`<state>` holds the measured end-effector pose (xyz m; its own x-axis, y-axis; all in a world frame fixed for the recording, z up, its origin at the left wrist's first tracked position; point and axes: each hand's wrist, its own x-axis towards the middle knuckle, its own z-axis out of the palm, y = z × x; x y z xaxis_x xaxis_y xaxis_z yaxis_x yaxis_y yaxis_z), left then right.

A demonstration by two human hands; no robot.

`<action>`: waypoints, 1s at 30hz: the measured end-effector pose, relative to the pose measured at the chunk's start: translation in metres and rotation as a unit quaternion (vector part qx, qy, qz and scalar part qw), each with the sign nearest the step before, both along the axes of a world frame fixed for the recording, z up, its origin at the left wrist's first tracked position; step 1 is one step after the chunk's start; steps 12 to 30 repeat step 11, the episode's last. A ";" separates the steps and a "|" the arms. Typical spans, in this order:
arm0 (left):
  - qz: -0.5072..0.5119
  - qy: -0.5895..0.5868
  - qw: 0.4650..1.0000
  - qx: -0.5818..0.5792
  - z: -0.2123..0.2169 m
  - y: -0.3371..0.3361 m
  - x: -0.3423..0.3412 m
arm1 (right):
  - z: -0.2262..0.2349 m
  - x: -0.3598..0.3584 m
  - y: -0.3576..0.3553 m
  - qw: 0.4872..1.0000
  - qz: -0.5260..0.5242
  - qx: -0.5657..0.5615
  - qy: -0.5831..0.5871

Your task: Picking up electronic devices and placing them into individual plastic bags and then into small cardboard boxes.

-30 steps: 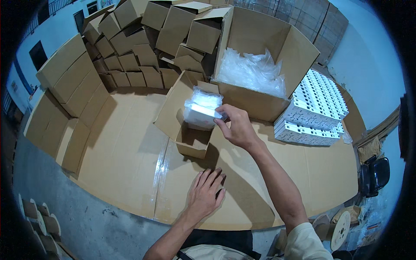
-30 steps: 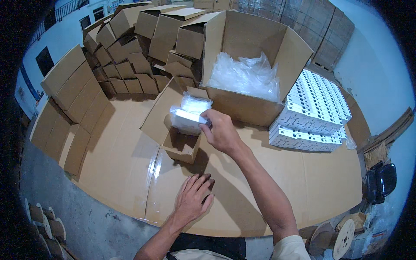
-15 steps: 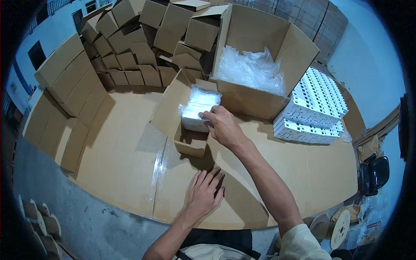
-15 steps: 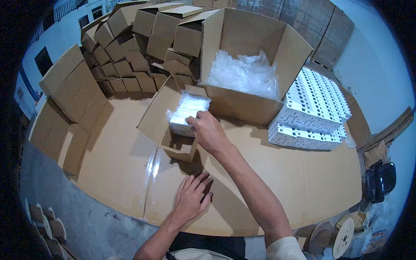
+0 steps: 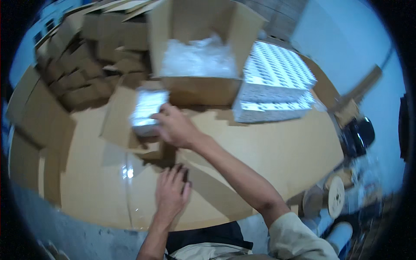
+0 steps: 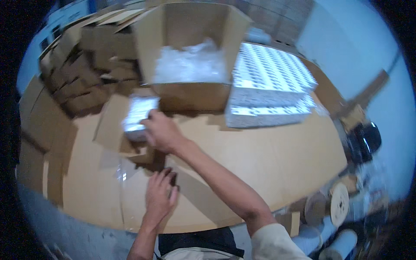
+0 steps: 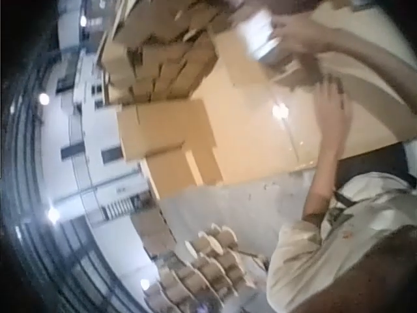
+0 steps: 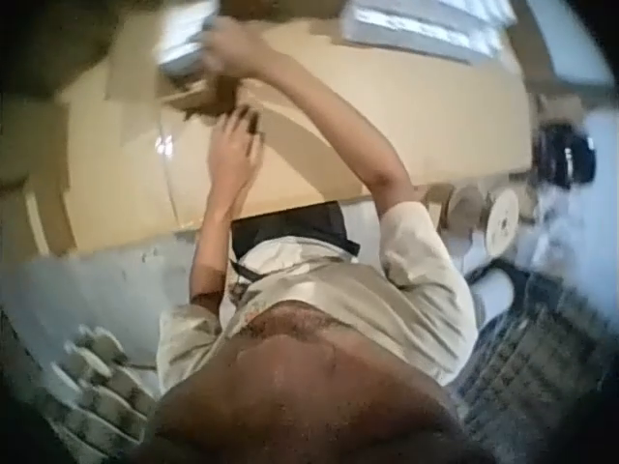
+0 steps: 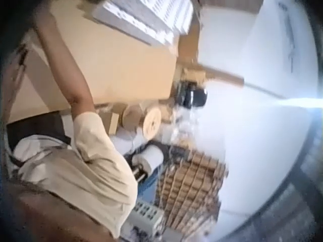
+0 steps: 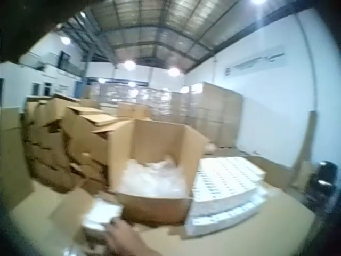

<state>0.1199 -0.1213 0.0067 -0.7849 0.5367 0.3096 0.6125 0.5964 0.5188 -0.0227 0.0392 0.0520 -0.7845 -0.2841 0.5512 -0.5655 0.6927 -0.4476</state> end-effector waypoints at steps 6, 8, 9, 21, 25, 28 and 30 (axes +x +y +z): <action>0.013 0.003 1.000 -0.021 -0.006 0.008 -0.006 | 0.003 0.014 0.049 0.999 -0.014 -0.032 0.016; 0.019 0.008 0.999 -0.030 -0.007 0.018 -0.009 | 0.000 0.016 0.076 0.999 -0.046 -0.013 0.023; 0.002 0.012 1.000 -0.026 -0.009 0.021 -0.011 | 0.003 0.020 0.088 0.998 -0.054 0.001 0.025; 0.005 0.004 0.999 -0.040 -0.013 0.027 -0.019 | 0.010 0.030 0.115 0.996 -0.086 0.025 0.014; 0.005 0.004 0.999 -0.040 -0.013 0.027 -0.019 | 0.010 0.030 0.115 0.996 -0.086 0.025 0.014; 0.005 0.004 0.999 -0.040 -0.013 0.027 -0.019 | 0.010 0.030 0.115 0.996 -0.086 0.025 0.014; 0.005 0.004 0.999 -0.040 -0.013 0.027 -0.019 | 0.010 0.030 0.115 0.996 -0.086 0.025 0.014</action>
